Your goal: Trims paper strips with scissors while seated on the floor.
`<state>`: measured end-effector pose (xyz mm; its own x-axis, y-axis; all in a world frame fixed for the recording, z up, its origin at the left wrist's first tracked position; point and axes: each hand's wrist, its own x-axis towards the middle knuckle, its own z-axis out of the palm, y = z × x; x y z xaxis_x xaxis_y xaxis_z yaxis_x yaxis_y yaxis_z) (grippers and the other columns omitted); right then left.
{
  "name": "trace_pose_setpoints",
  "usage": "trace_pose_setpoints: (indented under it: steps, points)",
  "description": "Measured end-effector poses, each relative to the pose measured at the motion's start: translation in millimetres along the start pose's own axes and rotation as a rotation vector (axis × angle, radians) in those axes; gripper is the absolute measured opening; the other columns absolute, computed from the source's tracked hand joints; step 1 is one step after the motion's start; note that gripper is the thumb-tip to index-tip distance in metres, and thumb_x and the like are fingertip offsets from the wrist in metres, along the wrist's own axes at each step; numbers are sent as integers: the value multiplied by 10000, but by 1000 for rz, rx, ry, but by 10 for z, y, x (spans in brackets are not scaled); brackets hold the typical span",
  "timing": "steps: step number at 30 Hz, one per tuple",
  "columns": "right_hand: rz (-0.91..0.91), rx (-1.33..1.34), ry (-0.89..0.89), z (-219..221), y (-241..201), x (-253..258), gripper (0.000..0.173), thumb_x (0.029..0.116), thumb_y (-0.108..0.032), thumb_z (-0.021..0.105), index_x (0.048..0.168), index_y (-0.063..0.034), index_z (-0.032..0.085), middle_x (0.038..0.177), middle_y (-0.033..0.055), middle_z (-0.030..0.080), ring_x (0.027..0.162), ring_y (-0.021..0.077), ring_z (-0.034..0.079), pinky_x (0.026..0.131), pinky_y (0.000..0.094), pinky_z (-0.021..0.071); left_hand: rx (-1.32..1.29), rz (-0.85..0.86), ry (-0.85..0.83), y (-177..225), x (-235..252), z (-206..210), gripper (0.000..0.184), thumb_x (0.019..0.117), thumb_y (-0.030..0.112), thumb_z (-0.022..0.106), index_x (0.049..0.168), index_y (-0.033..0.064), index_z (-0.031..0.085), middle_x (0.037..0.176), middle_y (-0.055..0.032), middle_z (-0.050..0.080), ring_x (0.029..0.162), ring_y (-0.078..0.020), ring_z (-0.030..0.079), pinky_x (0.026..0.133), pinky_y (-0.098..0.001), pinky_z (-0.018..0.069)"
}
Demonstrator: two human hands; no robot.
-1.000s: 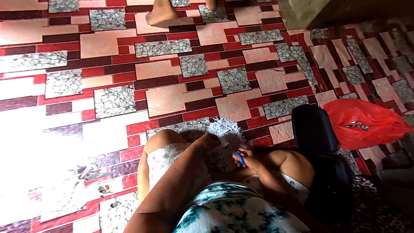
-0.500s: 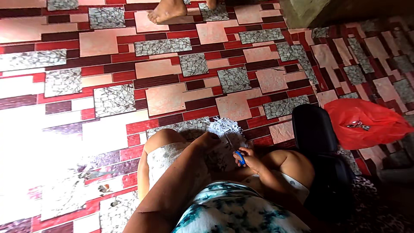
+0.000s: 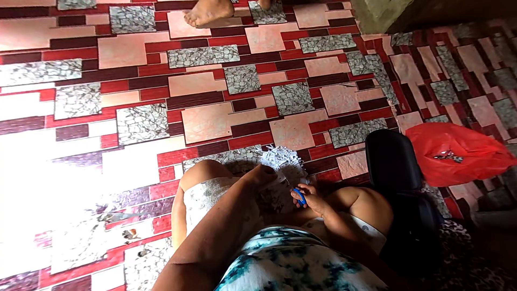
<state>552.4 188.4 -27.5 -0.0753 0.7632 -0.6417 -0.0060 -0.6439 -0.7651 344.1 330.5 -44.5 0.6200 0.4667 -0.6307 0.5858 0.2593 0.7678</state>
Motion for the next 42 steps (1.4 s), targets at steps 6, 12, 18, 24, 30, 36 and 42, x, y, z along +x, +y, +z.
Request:
trace_pose_setpoints:
  steps: [6, 12, 18, 24, 30, 36, 42]
  points:
    - [-36, -58, 29, 22, -27, -28, 231, 935, -65, 696, 1131, 26, 614, 799, 10, 667, 620, 53, 620, 577, 203, 534, 4, 3, 12, 30, -30, -3, 230, 1034, 204, 620, 1106, -6, 679, 980, -78, 659, 826, -81, 593, 818, -302, 515]
    - [6, -63, 23, 24, -29, -25, 248, 968, -104, 665, 1169, 22, 593, 780, 8, 661, 617, 53, 613, 554, 198, 503, -16, 6, 38, 23, -36, 0, 235, 1036, 205, 612, 1107, -8, 683, 992, -91, 669, 842, -98, 606, 835, -323, 520]
    - [16, -20, -11, 8, -24, -10, 212, 986, -143, 640, 1142, -6, 594, 765, -2, 667, 596, 43, 601, 512, 175, 460, -22, 5, 46, 19, -18, 10, 219, 1032, 193, 622, 1075, -15, 678, 939, -68, 649, 792, -70, 578, 792, -287, 511]
    - [13, -32, 14, 31, -34, -20, 272, 972, -123, 668, 1183, 27, 586, 797, 10, 670, 610, 42, 604, 534, 181, 481, -29, 9, 29, 17, -15, 17, 215, 1033, 200, 620, 1069, -4, 678, 924, -60, 649, 776, -69, 580, 776, -286, 513]
    - [-36, -79, 32, 25, -36, -33, 235, 938, -74, 699, 1134, 29, 618, 778, 1, 662, 608, 46, 616, 573, 195, 532, -34, 10, 27, 11, -11, 8, 214, 1033, 201, 623, 1077, -1, 680, 927, -54, 649, 783, -64, 580, 777, -281, 512]
    - [9, -17, 26, 10, -25, -17, 185, 965, -110, 666, 1103, 0, 611, 715, -5, 661, 560, 47, 600, 509, 184, 485, -24, 7, 37, 29, -23, 6, 216, 1039, 196, 614, 1076, -6, 680, 933, -64, 653, 787, -71, 583, 784, -288, 515]
    - [11, -29, -31, 19, -33, -12, 204, 983, -146, 636, 1128, -11, 588, 760, -14, 657, 603, 37, 598, 526, 174, 466, -37, -3, 36, 56, -47, 13, 218, 1043, 181, 603, 1107, -19, 663, 965, -81, 643, 811, -87, 580, 802, -298, 511]
